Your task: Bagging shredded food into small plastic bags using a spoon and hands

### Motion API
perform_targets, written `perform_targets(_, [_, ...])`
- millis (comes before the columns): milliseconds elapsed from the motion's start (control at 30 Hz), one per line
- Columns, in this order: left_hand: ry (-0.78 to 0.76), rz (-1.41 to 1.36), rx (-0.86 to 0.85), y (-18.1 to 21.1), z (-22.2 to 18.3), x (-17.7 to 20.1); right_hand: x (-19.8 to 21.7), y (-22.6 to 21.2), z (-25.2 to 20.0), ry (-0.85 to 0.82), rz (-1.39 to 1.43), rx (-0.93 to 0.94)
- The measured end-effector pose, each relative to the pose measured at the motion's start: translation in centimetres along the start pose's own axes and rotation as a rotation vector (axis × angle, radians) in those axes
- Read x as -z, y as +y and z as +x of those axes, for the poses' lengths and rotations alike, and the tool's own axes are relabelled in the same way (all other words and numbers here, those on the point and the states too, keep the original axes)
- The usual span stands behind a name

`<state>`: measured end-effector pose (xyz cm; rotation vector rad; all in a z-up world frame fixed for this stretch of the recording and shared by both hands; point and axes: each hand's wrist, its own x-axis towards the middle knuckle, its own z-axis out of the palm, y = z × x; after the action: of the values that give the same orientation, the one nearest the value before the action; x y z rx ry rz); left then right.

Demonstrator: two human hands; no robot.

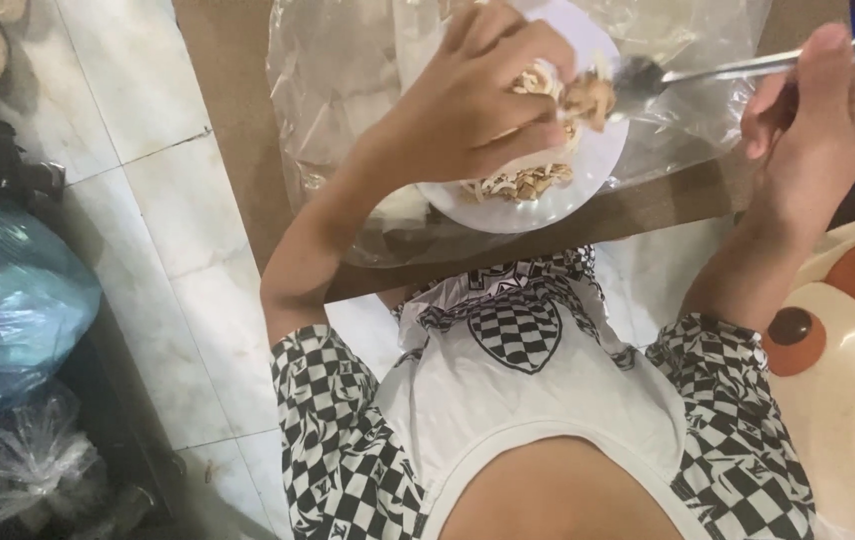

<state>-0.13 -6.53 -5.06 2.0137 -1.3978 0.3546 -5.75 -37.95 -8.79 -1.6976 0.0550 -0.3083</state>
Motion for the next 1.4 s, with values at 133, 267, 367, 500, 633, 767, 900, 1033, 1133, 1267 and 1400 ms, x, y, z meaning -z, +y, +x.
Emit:
perform_targets(133, [-0.068,-0.19,-0.121,0.4,1.9,1.0,0.6,0.1,0.1,0.071,0.015,-0.027])
perform_targets(267, [-0.309,-0.278,-0.119,-0.4,2.0,0.8,1.4,-0.2,0.2,0.089,0.047,-0.026])
perform_targets(367, [-0.418,-0.309,-0.074,-0.6,2.2,1.2,2.1,0.5,0.5,0.079,0.066,-0.019])
perform_targets(500, [-0.403,-0.226,-0.078,-1.3,1.6,0.9,2.0,0.4,0.4,0.083,0.018,-0.05])
perform_targets(633, [-0.366,-0.031,-0.105,-1.6,0.9,1.8,2.2,2.0,1.2,-0.045,-0.068,0.039])
perform_targets(767, [-0.362,-0.076,-0.168,-1.5,0.5,2.8,0.0,1.1,1.4,-0.06,-0.05,-0.086])
perform_targets(900, [-0.381,-0.034,-0.162,-2.0,-0.9,2.3,-0.7,1.9,1.5,-0.147,-0.086,-0.092])
perform_targets(1033, [-0.333,0.134,-0.142,-2.3,-1.1,2.7,-1.6,1.3,1.4,-0.121,-0.092,-0.148])
perform_targets(1133, [-0.214,0.176,-0.14,-2.4,-1.0,3.6,-1.7,1.4,1.4,-0.134,-0.074,-0.134])
perform_targets(1267, [-0.031,0.167,-0.123,-2.1,-0.1,4.0,-1.4,2.0,1.6,-0.114,-0.059,-0.126])
perform_targets(1400, [0.021,0.173,-0.123,-2.6,0.5,2.8,-1.2,2.0,1.7,-0.091,-0.038,-0.106])
